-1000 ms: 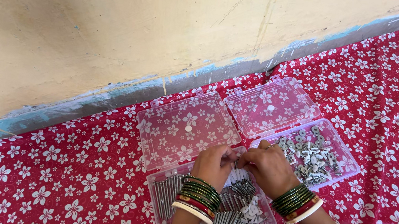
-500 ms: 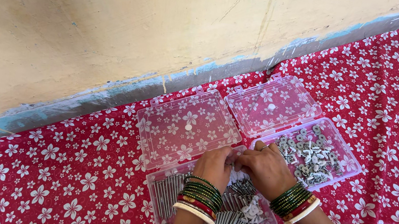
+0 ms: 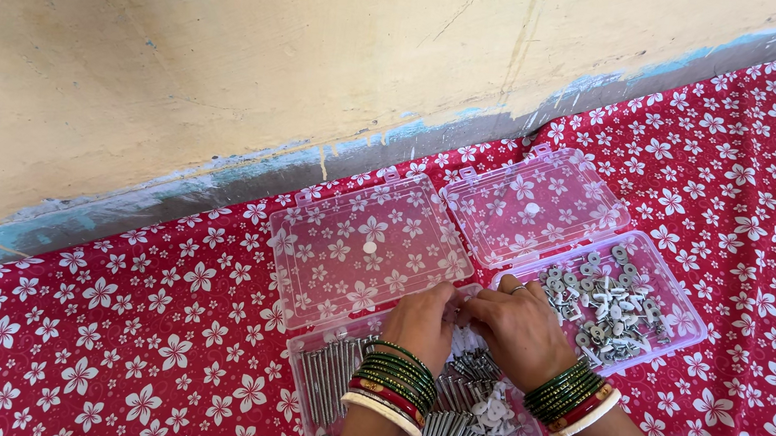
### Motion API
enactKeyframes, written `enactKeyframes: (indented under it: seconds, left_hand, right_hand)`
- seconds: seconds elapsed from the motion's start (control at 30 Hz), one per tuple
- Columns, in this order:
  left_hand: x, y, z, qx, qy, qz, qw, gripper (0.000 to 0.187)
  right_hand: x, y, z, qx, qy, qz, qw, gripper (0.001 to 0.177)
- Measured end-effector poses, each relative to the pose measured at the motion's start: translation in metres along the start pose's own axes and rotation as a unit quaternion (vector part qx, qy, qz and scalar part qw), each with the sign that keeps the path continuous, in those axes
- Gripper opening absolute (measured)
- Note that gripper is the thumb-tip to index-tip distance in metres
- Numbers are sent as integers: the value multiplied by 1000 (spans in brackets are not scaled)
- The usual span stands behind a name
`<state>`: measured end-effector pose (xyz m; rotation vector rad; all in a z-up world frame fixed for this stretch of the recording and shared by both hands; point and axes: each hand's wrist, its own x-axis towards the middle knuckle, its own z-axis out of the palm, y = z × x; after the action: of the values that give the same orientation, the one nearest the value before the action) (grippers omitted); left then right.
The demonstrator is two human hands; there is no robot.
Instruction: The person assembles hardware by picking nails and clips from plastic storage boxes and sliding the clips onto the nails by hand.
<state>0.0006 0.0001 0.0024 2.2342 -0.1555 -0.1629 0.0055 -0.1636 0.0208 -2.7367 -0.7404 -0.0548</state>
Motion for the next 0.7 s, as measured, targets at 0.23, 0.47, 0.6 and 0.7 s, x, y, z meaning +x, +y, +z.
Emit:
enactKeyframes:
  seconds: [0.23, 0.47, 0.6, 0.7]
  left_hand:
    - [0, 1, 1, -7, -8, -2, 1000, 15]
    - [2, -3, 5, -15, -4, 20, 1000, 17]
    - [2, -2, 5, 8, 4, 18, 1000, 23]
    - [2, 0, 3, -6, 4, 23, 1000, 28]
  right_hand:
    - [-1, 4, 5, -8, 0, -3, 1000, 8]
    - [-1, 6, 6, -7, 1, -2, 1000, 11]
    - [-1, 11, 4, 5, 47, -24, 999, 16]
    - [-1, 10, 9, -47, 15, -17, 999, 14]
